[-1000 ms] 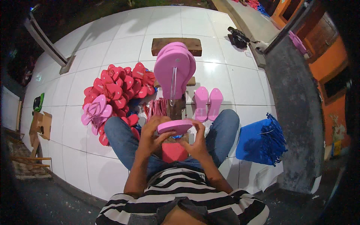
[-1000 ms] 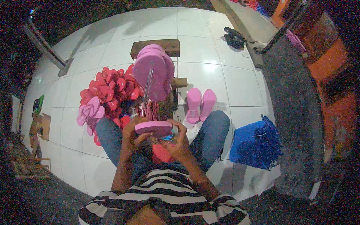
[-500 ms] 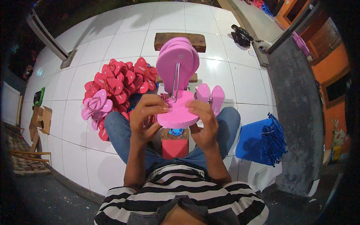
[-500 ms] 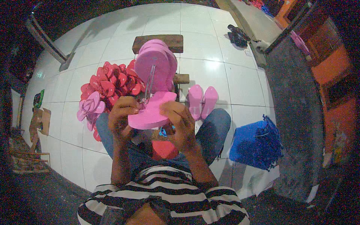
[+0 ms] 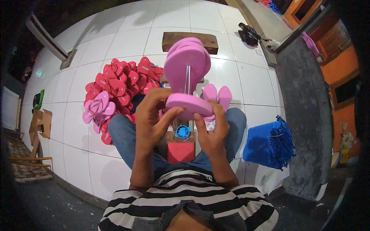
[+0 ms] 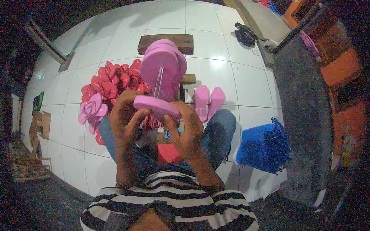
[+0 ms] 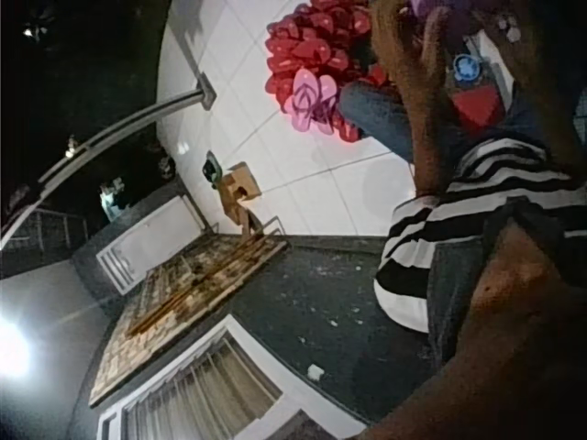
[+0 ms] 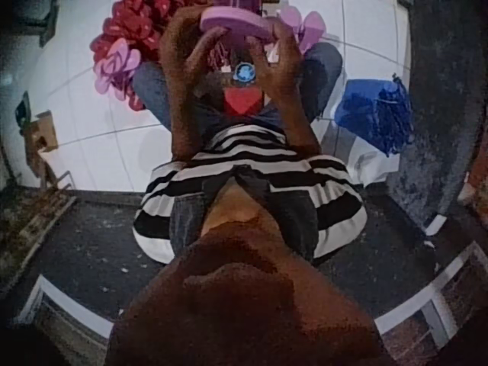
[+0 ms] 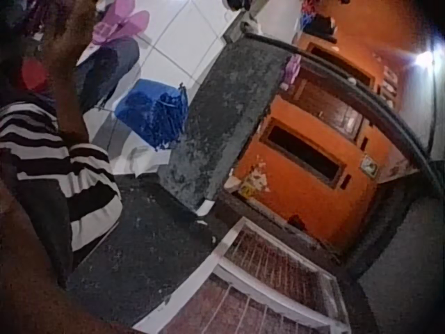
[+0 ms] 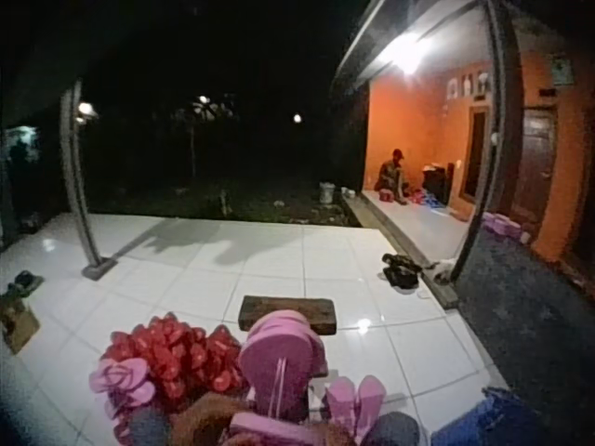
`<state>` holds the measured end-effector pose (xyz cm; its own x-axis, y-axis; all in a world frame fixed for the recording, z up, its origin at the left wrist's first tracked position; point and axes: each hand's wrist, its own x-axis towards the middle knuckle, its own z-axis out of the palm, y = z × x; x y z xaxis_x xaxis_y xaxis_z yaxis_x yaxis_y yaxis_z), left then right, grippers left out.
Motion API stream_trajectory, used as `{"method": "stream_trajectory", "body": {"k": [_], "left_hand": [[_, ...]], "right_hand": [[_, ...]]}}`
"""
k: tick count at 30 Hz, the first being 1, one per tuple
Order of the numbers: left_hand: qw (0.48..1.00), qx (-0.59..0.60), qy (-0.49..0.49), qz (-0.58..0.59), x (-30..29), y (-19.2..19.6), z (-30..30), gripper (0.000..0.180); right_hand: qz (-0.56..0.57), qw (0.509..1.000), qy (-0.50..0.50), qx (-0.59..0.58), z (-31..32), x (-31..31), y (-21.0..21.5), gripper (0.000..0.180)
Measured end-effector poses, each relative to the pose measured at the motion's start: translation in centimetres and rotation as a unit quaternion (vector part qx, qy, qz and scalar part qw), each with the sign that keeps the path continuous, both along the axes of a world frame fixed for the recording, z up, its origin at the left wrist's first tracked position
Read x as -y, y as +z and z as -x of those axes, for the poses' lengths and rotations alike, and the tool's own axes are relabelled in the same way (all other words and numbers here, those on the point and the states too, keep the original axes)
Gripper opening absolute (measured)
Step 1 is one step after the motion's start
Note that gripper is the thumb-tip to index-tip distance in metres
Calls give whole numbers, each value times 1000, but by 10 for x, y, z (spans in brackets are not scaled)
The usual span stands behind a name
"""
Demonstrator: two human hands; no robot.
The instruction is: The person assembles flip-flops by pulling rubber straps through holes in the foam soles using a metal tool mounted on a wooden block, handling several soles and straps one at a time.
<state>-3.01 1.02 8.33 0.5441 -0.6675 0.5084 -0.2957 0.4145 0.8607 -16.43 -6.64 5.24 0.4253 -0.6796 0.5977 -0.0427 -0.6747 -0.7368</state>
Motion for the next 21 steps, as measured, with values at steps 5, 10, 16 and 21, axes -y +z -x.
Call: {"method": "stream_trajectory", "body": {"k": [5,10,16,21], "left_hand": [[988,-129,-43,-73,4,3,-1,28],[997,-36,21,-65,15,0,-18,33],[995,-84,-2,-61,17,8,-14,37],[995,-19,58,-77,18,4,-20,46]], "right_hand": [[-59,998,-19,-14,-2,1,2,38],[-71,997,-27,-10,-10,6,10,39],[-98,993,-16,55,-15,6,12,45],[-104,992,-49,53,-17,3,13,48]]}}
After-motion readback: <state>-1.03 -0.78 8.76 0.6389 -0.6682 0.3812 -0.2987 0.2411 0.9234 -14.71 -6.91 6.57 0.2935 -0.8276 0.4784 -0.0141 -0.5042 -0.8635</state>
